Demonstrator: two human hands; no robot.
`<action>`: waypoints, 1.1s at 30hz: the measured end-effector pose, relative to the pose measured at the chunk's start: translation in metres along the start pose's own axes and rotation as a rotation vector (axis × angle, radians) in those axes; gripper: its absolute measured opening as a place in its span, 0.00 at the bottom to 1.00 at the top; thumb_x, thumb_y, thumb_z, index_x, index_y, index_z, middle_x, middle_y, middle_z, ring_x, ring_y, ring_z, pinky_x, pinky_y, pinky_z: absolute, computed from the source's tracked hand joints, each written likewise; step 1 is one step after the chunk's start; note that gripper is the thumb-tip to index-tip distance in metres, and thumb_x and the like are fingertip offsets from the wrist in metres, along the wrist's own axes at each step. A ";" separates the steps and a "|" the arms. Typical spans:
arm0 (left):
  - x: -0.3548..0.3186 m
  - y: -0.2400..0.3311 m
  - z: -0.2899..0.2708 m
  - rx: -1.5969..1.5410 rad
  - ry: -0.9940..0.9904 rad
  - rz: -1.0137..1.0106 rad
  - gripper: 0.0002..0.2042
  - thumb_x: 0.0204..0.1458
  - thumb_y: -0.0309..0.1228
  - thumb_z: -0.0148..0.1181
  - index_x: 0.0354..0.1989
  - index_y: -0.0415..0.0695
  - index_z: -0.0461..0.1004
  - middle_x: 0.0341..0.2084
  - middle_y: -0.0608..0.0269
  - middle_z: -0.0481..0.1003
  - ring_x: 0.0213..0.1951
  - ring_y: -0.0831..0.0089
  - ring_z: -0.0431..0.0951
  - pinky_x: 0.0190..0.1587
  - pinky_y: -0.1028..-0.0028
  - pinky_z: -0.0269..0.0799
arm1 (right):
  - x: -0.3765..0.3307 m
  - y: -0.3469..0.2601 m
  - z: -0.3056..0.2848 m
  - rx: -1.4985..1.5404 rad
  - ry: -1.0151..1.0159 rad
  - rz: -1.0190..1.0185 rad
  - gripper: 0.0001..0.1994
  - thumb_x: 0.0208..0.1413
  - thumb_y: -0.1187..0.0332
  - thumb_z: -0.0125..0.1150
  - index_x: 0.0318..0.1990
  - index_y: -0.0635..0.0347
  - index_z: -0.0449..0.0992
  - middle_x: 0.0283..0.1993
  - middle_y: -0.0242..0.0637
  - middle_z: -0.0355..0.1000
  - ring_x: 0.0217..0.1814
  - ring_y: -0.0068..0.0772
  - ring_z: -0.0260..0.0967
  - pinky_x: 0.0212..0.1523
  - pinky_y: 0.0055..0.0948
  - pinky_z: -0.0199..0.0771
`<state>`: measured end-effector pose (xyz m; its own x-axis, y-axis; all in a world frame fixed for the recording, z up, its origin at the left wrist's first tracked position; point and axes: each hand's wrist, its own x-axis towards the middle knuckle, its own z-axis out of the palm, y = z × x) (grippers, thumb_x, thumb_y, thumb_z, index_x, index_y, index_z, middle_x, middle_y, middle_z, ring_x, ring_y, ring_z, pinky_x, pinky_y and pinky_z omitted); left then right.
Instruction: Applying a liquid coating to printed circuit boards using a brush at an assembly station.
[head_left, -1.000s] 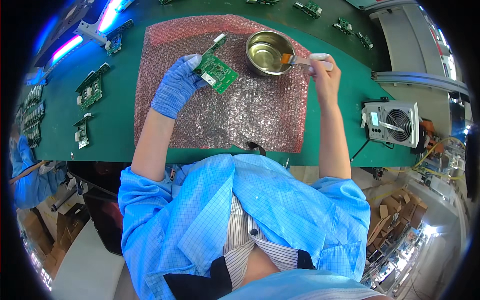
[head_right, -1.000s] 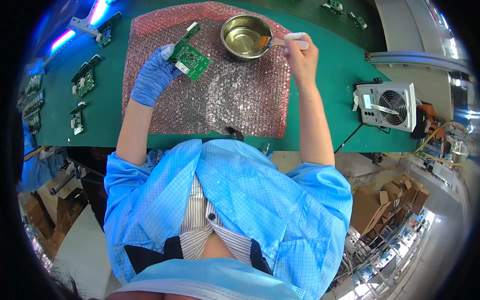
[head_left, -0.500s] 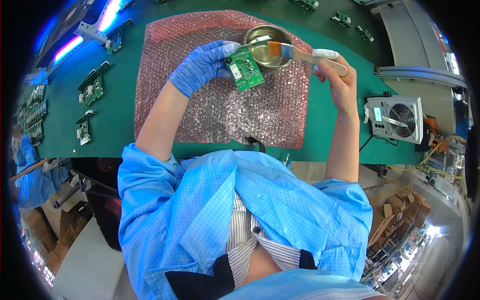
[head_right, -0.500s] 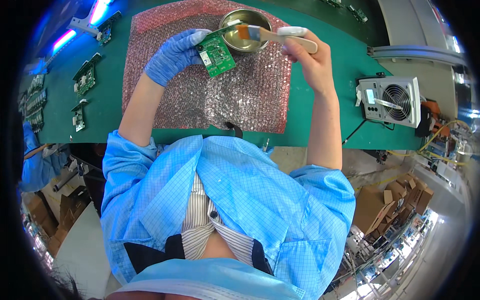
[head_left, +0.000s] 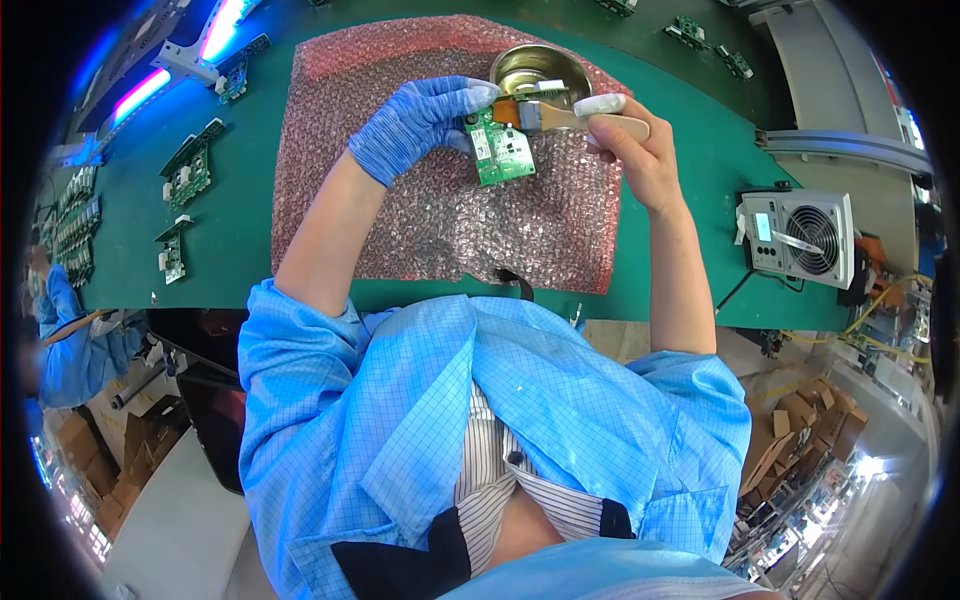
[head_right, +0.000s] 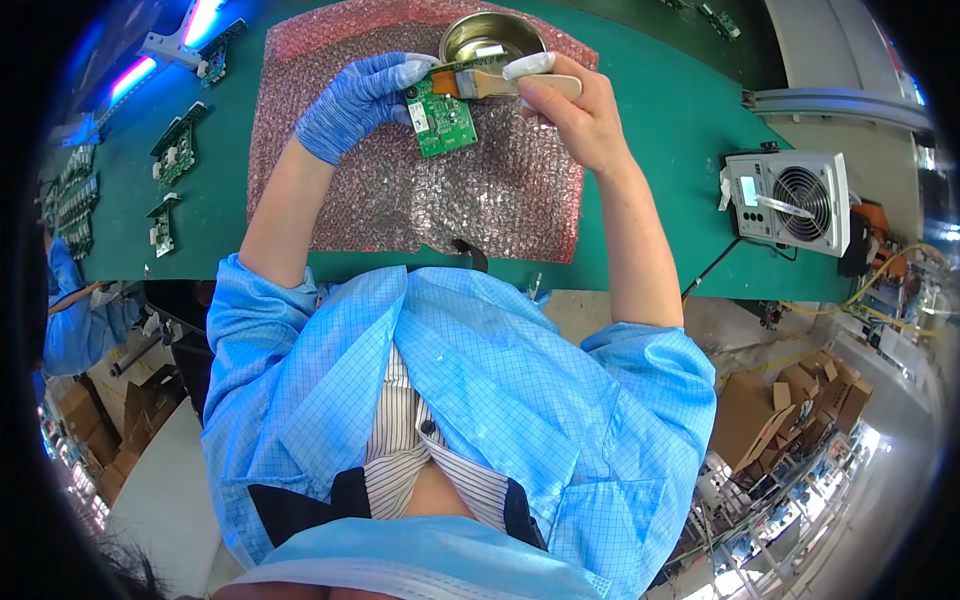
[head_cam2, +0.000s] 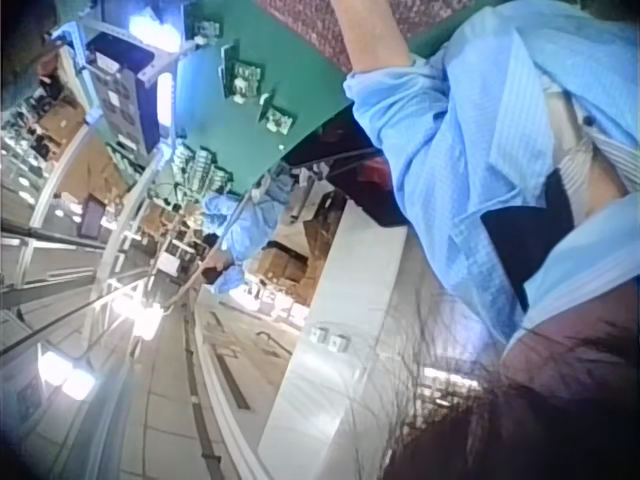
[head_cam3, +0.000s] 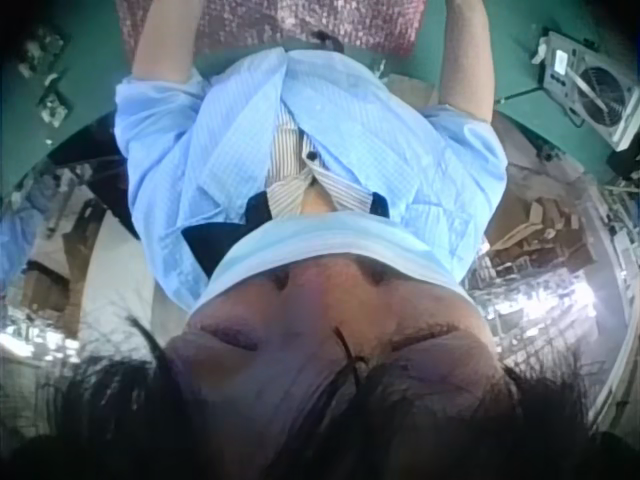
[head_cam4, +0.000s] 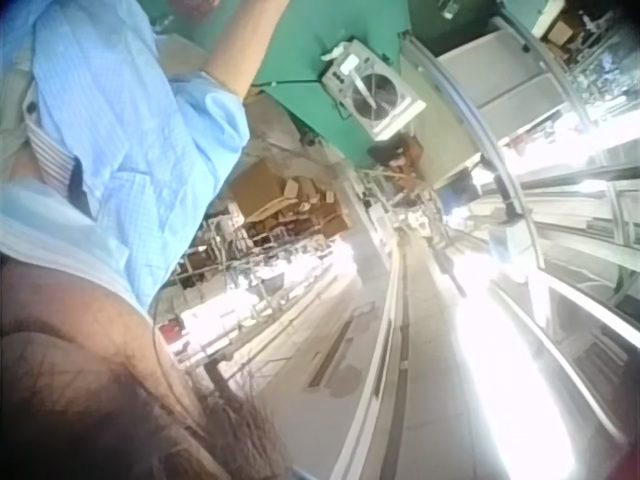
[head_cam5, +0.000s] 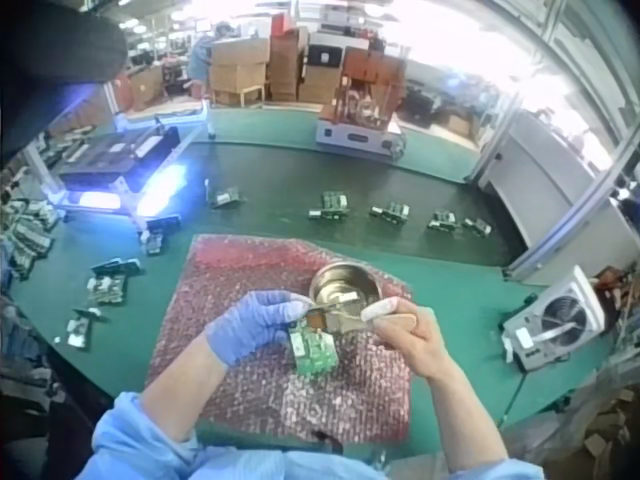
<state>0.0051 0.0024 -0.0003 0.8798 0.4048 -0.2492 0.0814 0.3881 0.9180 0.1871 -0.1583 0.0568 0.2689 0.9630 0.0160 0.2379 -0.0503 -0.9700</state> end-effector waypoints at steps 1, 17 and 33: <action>0.000 0.000 0.000 -0.022 0.042 0.020 0.20 0.43 0.41 0.57 0.42 0.42 0.69 0.34 0.61 0.72 0.35 0.73 0.74 0.35 0.74 0.72 | -0.002 0.001 0.001 0.029 0.052 -0.003 0.12 0.48 0.65 0.52 0.37 0.64 0.70 0.22 0.27 0.65 0.23 0.14 0.60 0.22 0.13 0.57; -0.003 0.007 0.010 0.059 0.231 0.055 0.14 0.44 0.33 0.57 0.39 0.42 0.70 0.31 0.63 0.73 0.33 0.76 0.74 0.31 0.80 0.73 | -0.002 0.002 0.029 -0.125 0.062 -0.297 0.08 0.47 0.71 0.51 0.36 0.62 0.71 0.23 0.26 0.66 0.23 0.13 0.60 0.22 0.14 0.59; 0.000 0.003 0.010 0.067 0.287 0.177 0.13 0.43 0.34 0.58 0.37 0.44 0.72 0.29 0.63 0.74 0.31 0.75 0.75 0.30 0.78 0.74 | -0.008 -0.003 0.034 -0.226 0.074 -0.311 0.06 0.47 0.73 0.49 0.33 0.63 0.70 0.21 0.29 0.66 0.22 0.15 0.61 0.23 0.16 0.60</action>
<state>0.0106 -0.0047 0.0058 0.7164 0.6809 -0.1521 -0.0220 0.2400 0.9705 0.1522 -0.1564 0.0518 0.2158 0.9203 0.3265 0.5163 0.1762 -0.8381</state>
